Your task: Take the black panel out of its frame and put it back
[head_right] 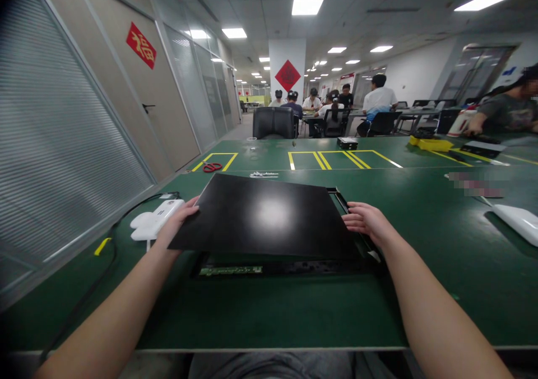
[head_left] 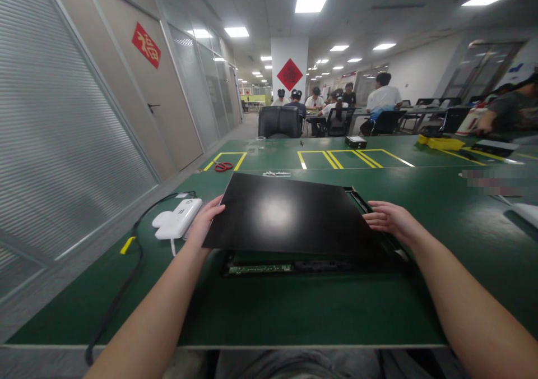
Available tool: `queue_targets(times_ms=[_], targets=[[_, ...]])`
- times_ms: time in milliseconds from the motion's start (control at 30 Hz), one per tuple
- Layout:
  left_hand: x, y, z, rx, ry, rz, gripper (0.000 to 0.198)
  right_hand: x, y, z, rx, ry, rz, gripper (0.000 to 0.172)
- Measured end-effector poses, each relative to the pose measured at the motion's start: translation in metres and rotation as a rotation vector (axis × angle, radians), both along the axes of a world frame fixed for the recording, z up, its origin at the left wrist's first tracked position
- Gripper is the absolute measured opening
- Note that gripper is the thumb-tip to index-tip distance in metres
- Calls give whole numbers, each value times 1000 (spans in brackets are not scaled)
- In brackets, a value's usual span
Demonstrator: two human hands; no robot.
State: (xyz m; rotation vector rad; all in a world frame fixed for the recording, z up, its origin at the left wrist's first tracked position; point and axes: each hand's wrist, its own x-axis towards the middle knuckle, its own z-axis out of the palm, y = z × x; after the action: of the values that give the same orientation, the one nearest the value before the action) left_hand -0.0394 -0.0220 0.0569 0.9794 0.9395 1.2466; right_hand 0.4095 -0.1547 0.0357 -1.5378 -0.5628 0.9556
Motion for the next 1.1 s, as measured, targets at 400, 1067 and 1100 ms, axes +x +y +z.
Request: queue_targets(times_ms=[400,1067,1100], targets=[[11,-6,-12,-96,-18,-15,53,10,3,-4,-110,-213,-88,29],[16,2,-42,-37,242,-44,49,17,4,-14,-127,-438,-139,22],[16,2,-42,-18,271,-58,46,20,5,-18,-122,-467,-130,23]])
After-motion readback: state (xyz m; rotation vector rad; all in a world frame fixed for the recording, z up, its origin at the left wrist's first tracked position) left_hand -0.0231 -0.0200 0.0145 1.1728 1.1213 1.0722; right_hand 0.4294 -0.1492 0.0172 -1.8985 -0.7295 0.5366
